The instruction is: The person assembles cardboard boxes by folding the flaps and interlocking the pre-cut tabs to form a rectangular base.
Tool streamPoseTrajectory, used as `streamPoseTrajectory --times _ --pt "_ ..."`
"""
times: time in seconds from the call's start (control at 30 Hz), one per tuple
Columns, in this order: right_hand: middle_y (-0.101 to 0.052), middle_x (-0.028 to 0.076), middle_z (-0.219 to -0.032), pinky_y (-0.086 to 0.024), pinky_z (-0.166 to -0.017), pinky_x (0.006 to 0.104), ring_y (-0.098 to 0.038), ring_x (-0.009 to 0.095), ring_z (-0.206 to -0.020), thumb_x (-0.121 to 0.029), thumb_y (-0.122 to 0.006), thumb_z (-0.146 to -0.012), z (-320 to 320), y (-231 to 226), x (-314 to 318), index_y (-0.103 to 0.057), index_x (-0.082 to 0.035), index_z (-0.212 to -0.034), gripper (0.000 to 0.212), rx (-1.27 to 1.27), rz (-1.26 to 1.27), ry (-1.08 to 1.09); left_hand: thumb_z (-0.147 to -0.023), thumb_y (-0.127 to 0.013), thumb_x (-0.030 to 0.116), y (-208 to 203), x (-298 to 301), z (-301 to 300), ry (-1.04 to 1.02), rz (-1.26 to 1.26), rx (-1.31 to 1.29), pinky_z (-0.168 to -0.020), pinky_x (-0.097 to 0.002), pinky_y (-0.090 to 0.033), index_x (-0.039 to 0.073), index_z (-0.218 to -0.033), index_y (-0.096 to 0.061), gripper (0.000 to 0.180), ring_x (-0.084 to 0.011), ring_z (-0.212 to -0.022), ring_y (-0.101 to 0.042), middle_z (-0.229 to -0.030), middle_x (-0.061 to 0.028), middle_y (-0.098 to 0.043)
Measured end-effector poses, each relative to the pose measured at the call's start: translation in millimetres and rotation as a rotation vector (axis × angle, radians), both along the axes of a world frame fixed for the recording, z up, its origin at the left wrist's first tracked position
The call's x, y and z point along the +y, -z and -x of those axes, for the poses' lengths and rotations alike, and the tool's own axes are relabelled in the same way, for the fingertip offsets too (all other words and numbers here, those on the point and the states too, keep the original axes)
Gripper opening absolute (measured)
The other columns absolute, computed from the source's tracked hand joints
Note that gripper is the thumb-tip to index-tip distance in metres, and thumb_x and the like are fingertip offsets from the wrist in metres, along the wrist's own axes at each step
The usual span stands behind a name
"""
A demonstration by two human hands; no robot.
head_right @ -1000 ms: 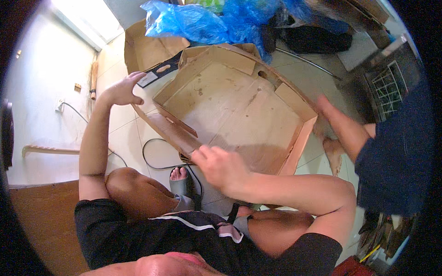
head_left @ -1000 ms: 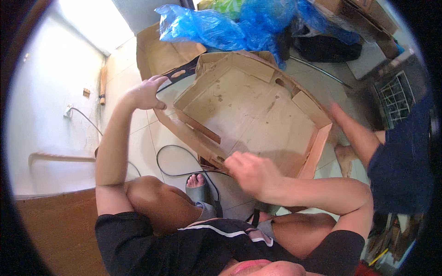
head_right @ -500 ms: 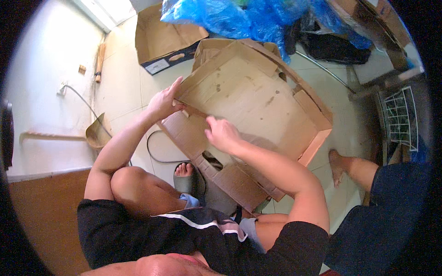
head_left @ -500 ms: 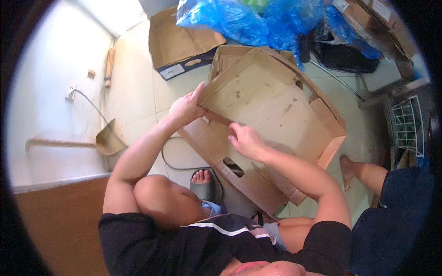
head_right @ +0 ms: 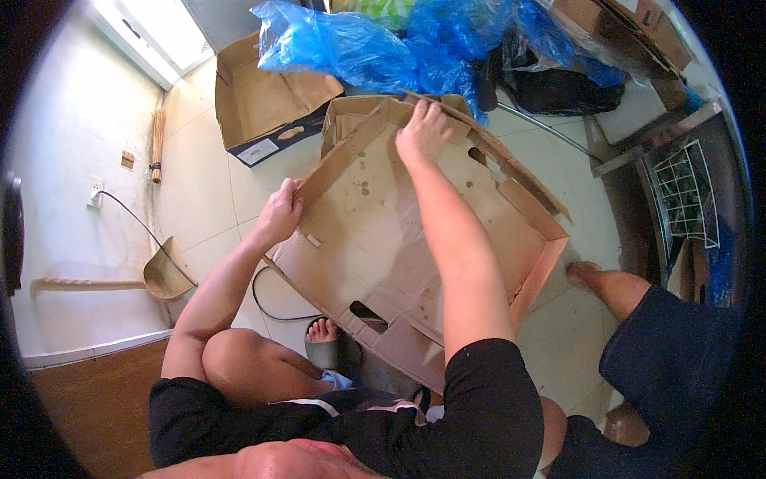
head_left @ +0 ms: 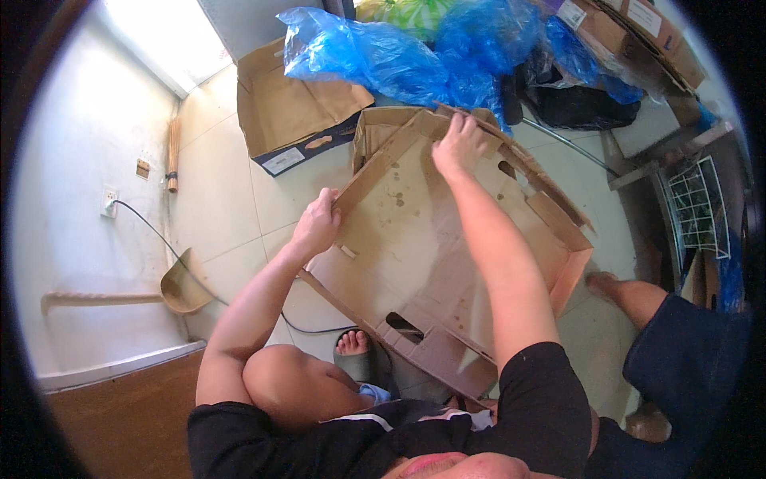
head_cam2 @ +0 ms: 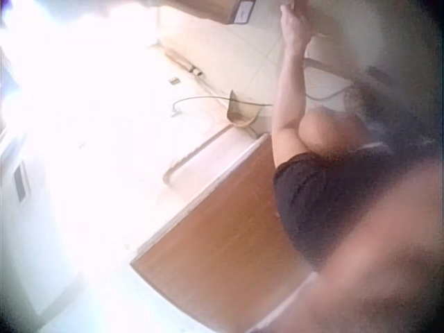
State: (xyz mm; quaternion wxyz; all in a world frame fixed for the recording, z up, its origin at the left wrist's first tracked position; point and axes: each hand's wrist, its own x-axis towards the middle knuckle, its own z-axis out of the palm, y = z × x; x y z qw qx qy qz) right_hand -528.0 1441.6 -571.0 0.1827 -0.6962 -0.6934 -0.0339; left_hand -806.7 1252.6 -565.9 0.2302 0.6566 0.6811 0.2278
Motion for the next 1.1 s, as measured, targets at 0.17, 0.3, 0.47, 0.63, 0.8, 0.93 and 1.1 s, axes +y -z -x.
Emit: streamPoseTrajectory --times 0.17,0.3,0.47,0.63,0.8,0.93,1.1 --pt "-0.065 0.021 -0.128 -0.05 -0.094 0.0566 -0.061 0.038 -0.122 -0.016 -0.065 -0.087 -18.7 -26.7 17.9 -0.067 -0.008 -0.123 0.036 -0.021 0.225 -0.109 -0.095 -0.053 0.007 -38.6 10.8 -4.5 0.13 0.363 -0.044 -0.106 -0.0465 -0.046 0.002 -0.153 -0.033 0.061 -0.042 -0.129 -0.057 -0.137 -0.0268 -0.06" --pt "-0.07 0.028 -0.117 -0.055 -0.094 0.0533 -0.069 0.044 -0.11 -0.017 -0.057 -0.089 13.4 -49.4 21.3 -0.073 -0.002 -0.105 0.027 0.13 0.37 -0.193 -0.09 -0.051 0.003 -27.9 10.3 -3.5 0.295 0.367 -0.165 -0.115 -0.041 -0.039 0.005 -0.16 -0.028 0.074 -0.036 -0.14 -0.049 -0.149 -0.0247 -0.052" --pt "-0.072 0.021 -0.102 -0.058 -0.085 0.0548 -0.07 0.041 -0.096 -0.025 -0.054 -0.094 43.4 -22.7 19.2 -0.066 -0.003 -0.106 0.027 0.596 0.46 -0.193 -0.085 -0.049 0.0 -38.2 26.3 -0.2 0.335 0.393 -0.343 -0.12 -0.0376 -0.033 0.006 -0.161 -0.029 0.079 -0.0322 -0.146 -0.043 -0.156 -0.0223 -0.045" --pt "-0.059 0.019 -0.119 -0.059 -0.072 0.0543 -0.065 0.031 -0.099 -0.042 -0.056 -0.099 89.6 16.8 7.6 -0.052 0.0 -0.123 0.05 1.324 0.524 0.127 -0.082 -0.048 -0.001 -34.2 26.5 3.8 0.385 0.4 -0.347 -0.122 -0.0355 -0.03 0.007 -0.163 -0.024 0.085 -0.0312 -0.149 -0.039 -0.159 -0.0219 -0.042" --pt "-0.071 0.021 -0.106 -0.058 -0.065 0.0473 -0.071 0.032 -0.089 -0.032 -0.074 -0.09 92.6 27.8 -21.1 -0.061 0.011 -0.118 0.053 1.333 0.757 0.043 -0.094 -0.061 0.019 -35.3 23.8 7.3 0.417 0.377 -0.228 -0.125 -0.0391 -0.026 0.005 -0.163 -0.022 0.08 -0.0323 -0.155 -0.027 -0.165 -0.0227 -0.031" --pt "-0.073 0.014 -0.089 -0.058 -0.068 0.0431 -0.072 0.024 -0.082 -0.023 -0.072 -0.094 129.6 26.5 -49.6 -0.069 0.007 -0.105 0.033 1.523 0.53 -0.163 -0.096 -0.068 0.041 -25.6 56.7 -10.5 0.342 0.089 -0.075 -0.126 -0.0466 -0.023 0.004 -0.163 -0.017 0.093 -0.0383 -0.158 -0.014 -0.17 -0.0223 -0.016" --pt "-0.073 0.012 -0.105 -0.056 -0.083 0.044 -0.069 0.029 -0.096 -0.035 -0.07 -0.095 101.1 41.5 -57.3 -0.066 0.002 -0.12 0.044 1.374 0.804 -0.223 -0.088 -0.074 0.037 72.1 60.4 -4.9 0.151 -0.114 0.095 -0.118 -0.0601 -0.031 0.014 -0.166 -0.01 0.104 -0.0459 -0.152 -0.025 -0.168 -0.0254 -0.017"
